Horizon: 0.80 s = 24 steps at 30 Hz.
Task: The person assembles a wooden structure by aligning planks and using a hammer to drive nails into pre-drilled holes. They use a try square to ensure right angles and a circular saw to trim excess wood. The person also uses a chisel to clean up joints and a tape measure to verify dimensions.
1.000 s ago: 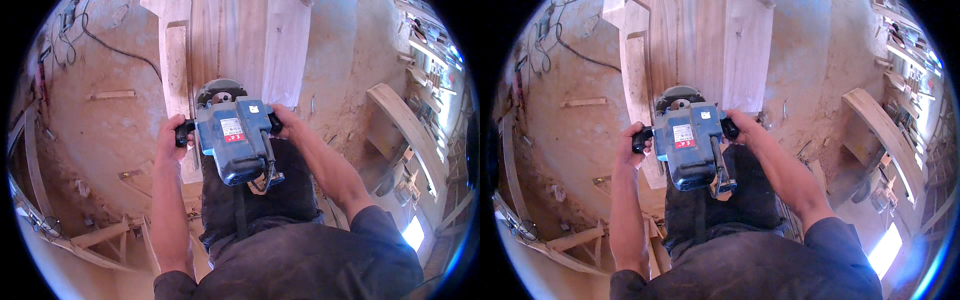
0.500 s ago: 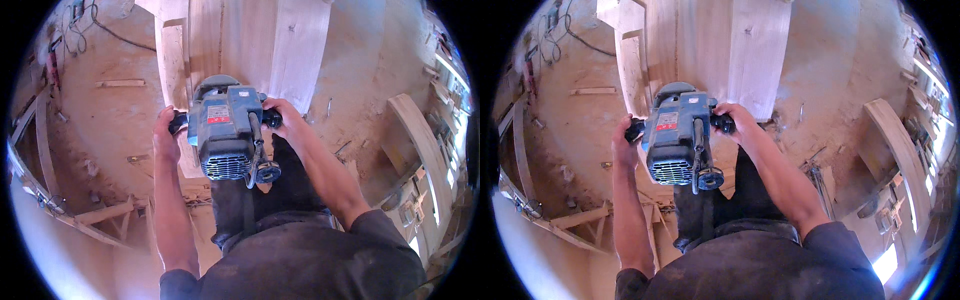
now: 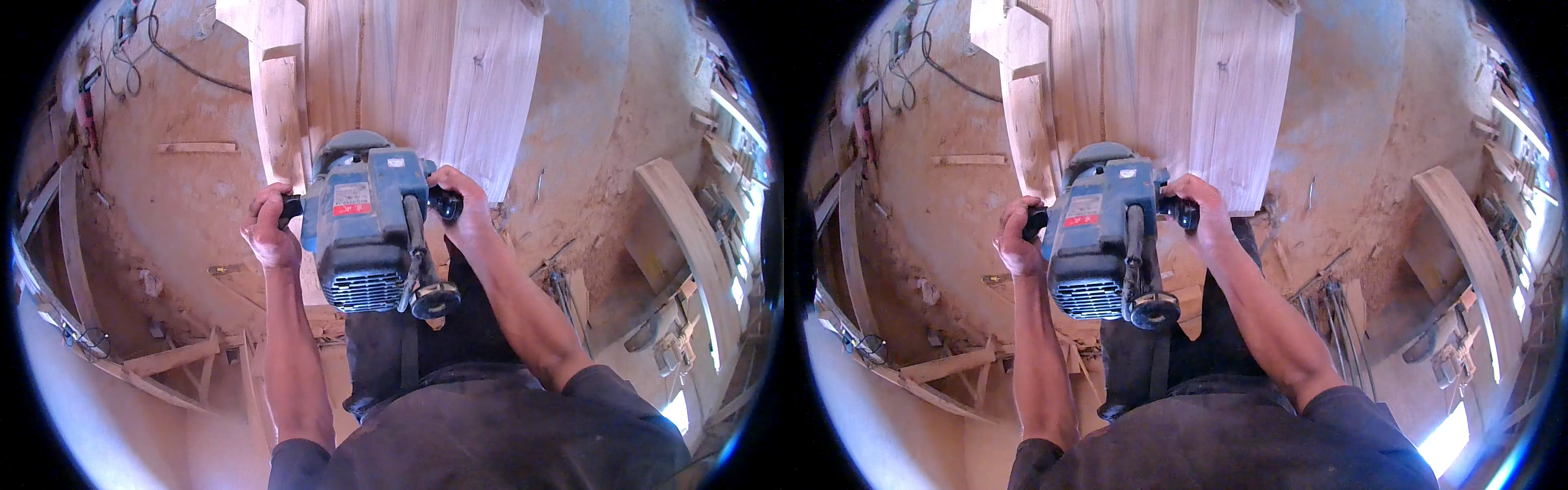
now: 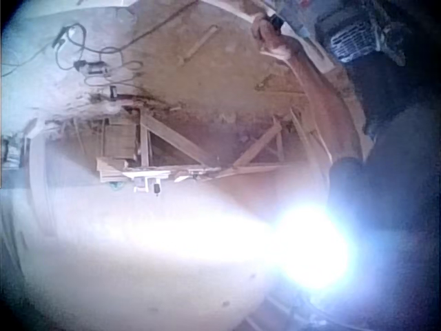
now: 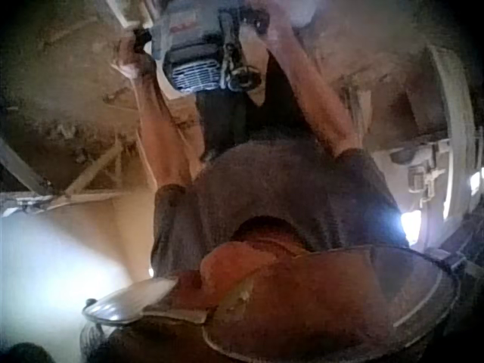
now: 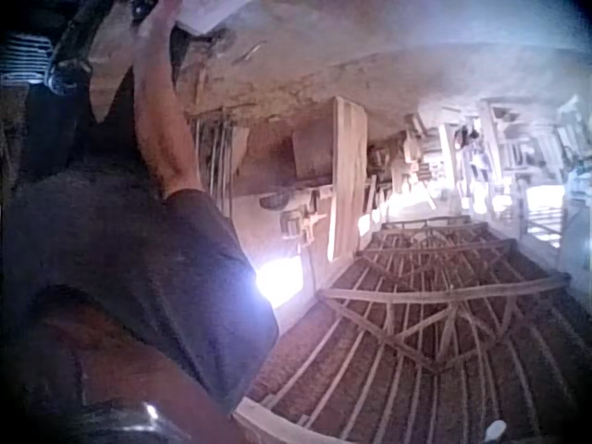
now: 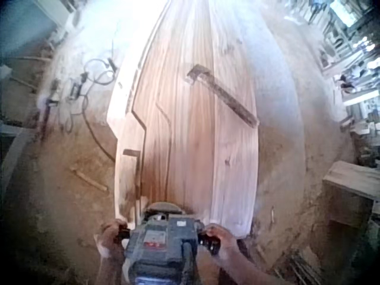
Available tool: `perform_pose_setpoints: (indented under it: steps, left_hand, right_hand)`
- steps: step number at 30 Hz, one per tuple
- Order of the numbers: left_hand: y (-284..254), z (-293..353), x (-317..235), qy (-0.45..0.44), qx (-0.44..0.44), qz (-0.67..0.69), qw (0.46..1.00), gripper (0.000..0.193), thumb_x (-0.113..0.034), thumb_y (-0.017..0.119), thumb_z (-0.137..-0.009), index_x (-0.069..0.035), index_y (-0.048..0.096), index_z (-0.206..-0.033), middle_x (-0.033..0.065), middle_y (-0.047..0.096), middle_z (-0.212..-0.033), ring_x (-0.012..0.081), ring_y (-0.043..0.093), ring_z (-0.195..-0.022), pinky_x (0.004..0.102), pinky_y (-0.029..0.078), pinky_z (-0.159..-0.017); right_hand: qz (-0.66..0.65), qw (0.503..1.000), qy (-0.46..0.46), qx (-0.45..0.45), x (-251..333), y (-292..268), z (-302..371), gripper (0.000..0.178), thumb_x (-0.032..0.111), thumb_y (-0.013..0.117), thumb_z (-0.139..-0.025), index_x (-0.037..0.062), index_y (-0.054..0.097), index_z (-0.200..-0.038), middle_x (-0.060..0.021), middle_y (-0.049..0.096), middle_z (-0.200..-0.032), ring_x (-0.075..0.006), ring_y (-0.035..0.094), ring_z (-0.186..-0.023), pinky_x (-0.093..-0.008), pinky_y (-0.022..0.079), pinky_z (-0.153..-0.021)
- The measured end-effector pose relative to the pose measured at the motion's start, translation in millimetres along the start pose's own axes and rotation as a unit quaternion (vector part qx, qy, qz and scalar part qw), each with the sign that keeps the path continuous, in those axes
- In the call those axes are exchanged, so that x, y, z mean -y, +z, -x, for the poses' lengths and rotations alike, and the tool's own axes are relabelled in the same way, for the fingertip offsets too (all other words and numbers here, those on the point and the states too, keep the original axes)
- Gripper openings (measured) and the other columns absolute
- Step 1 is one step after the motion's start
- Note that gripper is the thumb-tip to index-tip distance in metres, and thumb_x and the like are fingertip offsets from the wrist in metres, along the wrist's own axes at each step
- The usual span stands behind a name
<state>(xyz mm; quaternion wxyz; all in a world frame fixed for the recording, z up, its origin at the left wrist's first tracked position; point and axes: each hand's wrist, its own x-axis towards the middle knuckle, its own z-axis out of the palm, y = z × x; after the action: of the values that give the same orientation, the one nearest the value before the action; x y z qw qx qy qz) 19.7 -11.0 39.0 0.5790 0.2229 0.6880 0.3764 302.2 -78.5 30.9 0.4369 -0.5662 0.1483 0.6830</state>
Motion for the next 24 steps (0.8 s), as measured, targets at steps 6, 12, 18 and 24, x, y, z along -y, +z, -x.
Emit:
perform_pose_setpoints:
  steps: [6,12,18,24]
  left_hand:
    - [14,-15,-11,0.056,-0.005,-0.05,0.997,0.025,-0.017,0.058,-0.085,0.004,0.071,-0.088,0.012,0.069,-0.093,0.02,0.063,-0.085,0.0313,0.052,-0.078]
    - [41,-52,-42,0.026,-0.013,0.005,1.0,0.021,-0.015,0.062,-0.083,0.004,0.071,-0.085,0.0109,0.069,-0.093,0.0172,0.061,-0.085,0.0327,0.05,-0.08]
    - [76,-97,-68,0.077,0.013,-0.015,0.997,0.02,-0.014,0.061,-0.083,0.003,0.071,-0.083,0.0091,0.068,-0.087,0.0169,0.061,-0.079,0.0292,0.048,-0.076]
    - [105,-124,-90,0.057,-0.003,0.008,0.998,0.019,-0.014,0.061,-0.083,0.002,0.071,-0.08,0.0076,0.067,-0.085,0.0172,0.061,-0.081,0.0308,0.048,-0.077]
  right_hand:
    - [-0.004,1.0,-0.016,0.007,21,10,-12,0.017,0.016,0.054,-0.084,0.0028,0.064,-0.081,-0.0099,0.066,-0.085,-0.0187,0.059,-0.074,-0.0327,0.047,-0.064]
    - [-0.022,0.999,-0.047,-0.001,58,43,-30,0.018,0.017,0.054,-0.084,0.002,0.064,-0.08,-0.0121,0.065,-0.083,-0.0233,0.06,-0.074,-0.0364,0.048,-0.062]
    - [-0.045,0.995,-0.093,-0.015,102,66,-57,0.022,0.018,0.052,-0.086,0.0016,0.063,-0.078,-0.0132,0.064,-0.08,-0.0253,0.061,-0.069,-0.0369,0.048,-0.057]
    - [0.12,0.967,-0.218,-0.058,138,98,-63,0.018,0.018,0.056,-0.085,0.0018,0.062,-0.081,-0.0119,0.065,-0.083,-0.0212,0.063,-0.072,-0.0331,0.052,-0.06]
